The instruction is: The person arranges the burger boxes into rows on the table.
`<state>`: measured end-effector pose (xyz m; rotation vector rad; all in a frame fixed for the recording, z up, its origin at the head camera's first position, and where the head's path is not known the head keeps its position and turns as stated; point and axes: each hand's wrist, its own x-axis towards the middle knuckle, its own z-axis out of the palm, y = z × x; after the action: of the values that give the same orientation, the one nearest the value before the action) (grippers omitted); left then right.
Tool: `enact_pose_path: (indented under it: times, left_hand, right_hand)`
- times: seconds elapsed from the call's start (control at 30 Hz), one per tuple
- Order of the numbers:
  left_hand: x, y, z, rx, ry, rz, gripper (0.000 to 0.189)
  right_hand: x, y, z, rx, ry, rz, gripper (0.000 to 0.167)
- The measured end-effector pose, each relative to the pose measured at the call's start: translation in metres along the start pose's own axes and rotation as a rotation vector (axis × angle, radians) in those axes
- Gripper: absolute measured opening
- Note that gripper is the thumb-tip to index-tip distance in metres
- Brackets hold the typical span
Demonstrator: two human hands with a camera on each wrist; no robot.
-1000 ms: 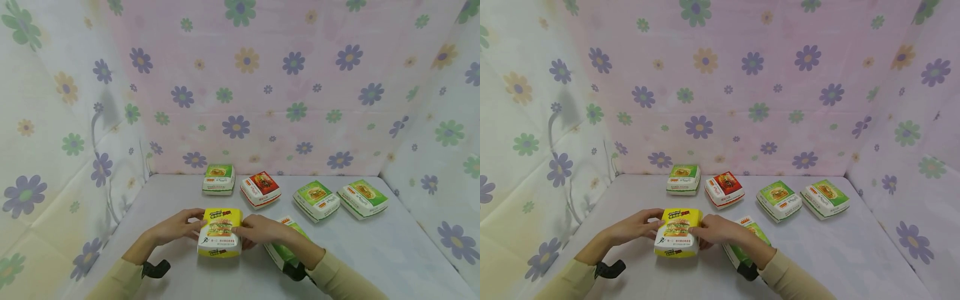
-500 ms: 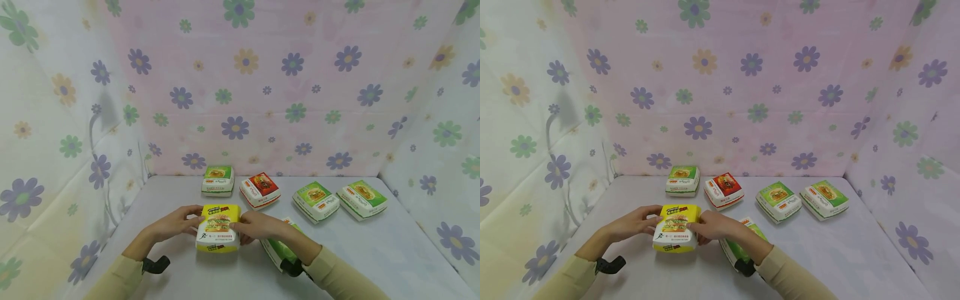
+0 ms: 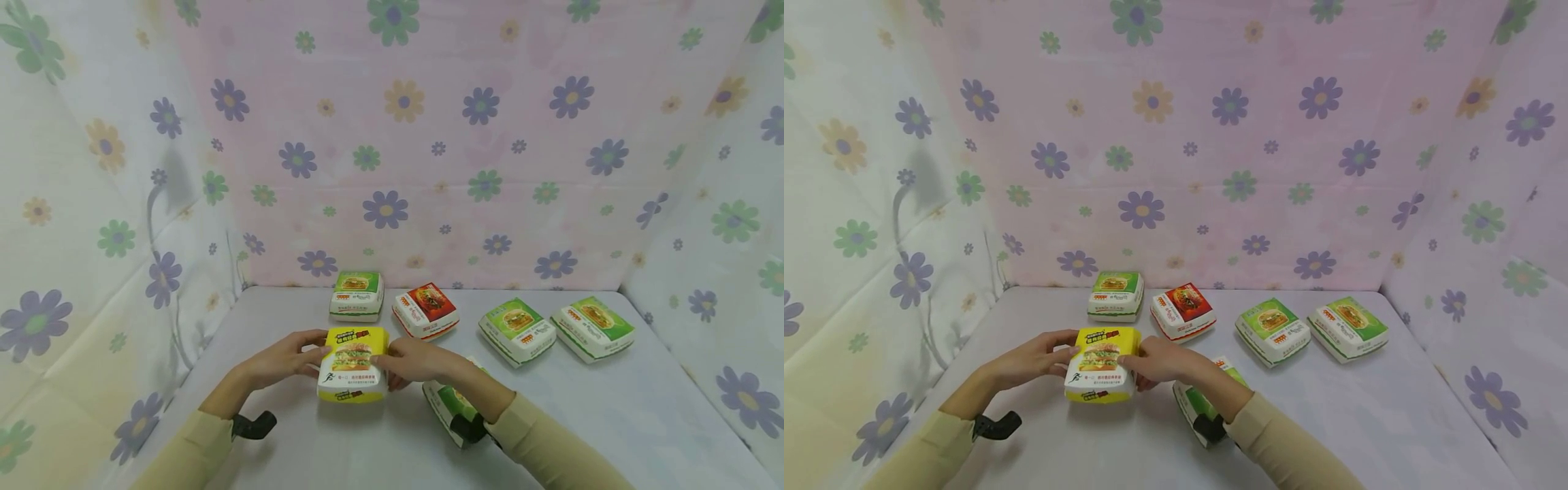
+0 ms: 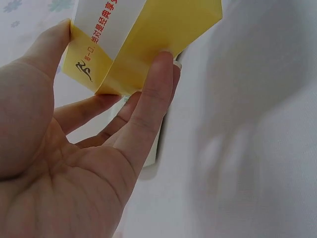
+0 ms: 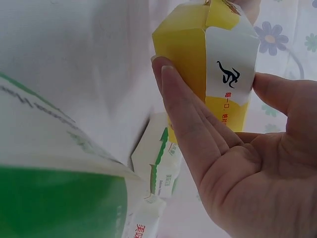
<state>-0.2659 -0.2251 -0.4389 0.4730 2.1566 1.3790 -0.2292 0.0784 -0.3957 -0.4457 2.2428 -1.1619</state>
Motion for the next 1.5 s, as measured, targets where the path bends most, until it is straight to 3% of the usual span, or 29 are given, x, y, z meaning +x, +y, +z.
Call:
enact_pose_path:
  times: [0.47,0.73,1.1,1.5]
  left_hand:
    - [0.002,-0.006,-0.005,-0.019,0.013,0.04,0.068]
    - [0.001,-0.006,-0.006,-0.074,0.032,0.025,0.071]
    - [0.002,-0.011,-0.013,-0.069,0.098,0.003,0.068]
    - [0.002,-0.016,-0.019,-0.095,0.096,0.005,0.069]
  right_hand:
    - [0.014,-0.002,0.0,0.028,0.01,0.01,0.036]
    - [0.021,-0.002,0.002,0.065,0.028,0.021,0.036]
    - [0.035,-0.009,0.009,0.067,0.046,0.048,0.036]
    - [0.05,-0.014,0.015,0.072,0.043,0.105,0.034]
